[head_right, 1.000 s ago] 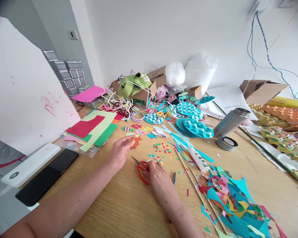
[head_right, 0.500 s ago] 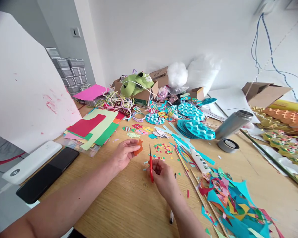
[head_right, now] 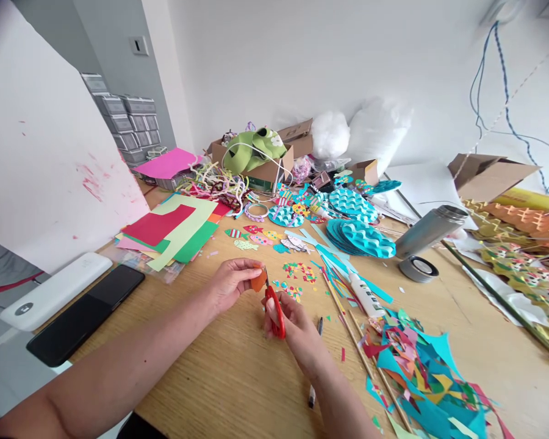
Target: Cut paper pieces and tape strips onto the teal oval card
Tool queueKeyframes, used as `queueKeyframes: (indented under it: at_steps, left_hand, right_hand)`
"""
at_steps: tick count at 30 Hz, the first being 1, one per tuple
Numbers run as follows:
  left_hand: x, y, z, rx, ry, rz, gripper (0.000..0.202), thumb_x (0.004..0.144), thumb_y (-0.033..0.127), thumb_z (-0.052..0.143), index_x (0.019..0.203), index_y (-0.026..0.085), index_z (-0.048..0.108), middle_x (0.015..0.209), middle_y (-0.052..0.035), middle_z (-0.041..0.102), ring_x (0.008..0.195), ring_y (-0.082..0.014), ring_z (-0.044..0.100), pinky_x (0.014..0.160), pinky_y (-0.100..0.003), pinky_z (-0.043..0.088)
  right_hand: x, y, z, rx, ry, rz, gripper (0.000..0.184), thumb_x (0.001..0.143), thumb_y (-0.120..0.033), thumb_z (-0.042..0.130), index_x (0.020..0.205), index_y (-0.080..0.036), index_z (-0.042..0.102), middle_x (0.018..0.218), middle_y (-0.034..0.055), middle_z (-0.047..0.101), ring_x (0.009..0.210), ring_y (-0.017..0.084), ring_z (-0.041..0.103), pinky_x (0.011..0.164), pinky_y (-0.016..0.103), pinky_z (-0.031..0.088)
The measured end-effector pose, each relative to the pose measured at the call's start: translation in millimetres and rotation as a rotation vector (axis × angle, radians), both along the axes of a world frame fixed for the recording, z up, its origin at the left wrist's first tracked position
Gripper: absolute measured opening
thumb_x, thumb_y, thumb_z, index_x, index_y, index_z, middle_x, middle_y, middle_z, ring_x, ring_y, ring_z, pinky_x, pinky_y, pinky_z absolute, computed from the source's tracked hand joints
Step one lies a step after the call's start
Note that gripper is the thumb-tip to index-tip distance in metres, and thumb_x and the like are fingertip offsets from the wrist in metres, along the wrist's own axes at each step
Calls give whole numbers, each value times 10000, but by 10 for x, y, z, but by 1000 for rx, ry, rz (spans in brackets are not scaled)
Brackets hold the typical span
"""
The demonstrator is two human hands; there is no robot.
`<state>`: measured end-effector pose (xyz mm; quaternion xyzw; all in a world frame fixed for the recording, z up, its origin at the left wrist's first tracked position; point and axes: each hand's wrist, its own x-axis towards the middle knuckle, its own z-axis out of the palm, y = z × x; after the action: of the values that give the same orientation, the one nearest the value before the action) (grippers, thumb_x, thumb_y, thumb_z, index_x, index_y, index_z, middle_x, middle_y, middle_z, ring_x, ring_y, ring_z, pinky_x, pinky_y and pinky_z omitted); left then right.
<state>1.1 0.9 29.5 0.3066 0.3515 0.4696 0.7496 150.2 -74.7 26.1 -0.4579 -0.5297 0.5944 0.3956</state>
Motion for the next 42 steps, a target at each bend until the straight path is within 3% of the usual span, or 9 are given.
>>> queueKeyframes:
  at_steps: [8,13,22,42]
  left_hand:
    - [-3,9,46,-36,18,46,354,502,90,795,833,121,674,630,2,625,599,-111,602,550,-222,459]
    - [2,13,52,-44,13,52,333,507,63,785,808,123,655,655,-3,638,599,-113,618,546,-223,470]
    - [-11,15,42,9,60,30,335,497,122,803,796,123,652,647,-16,651,589,-122,616,560,-240,473]
    - [-20,27,8,-38,37,27,365,501,97,780,835,135,637,608,23,587,579,-107,592,578,-241,465]
  right_hand:
    - [45,6,-26,-25,4,19,392,859,-547,494,920,-163,546,619,-12,541,560,113,435,567,252,306]
    - [58,17,-4,-23,-21,31,413,836,-571,508,911,-168,558,644,2,552,569,126,440,567,258,313]
    - [70,20,-24,-13,-30,45,409,853,-546,499,959,-156,568,653,6,554,568,124,446,569,261,315]
    - [84,25,-42,-57,-3,38,391,824,-526,563,954,-157,578,664,8,565,577,114,465,549,242,350]
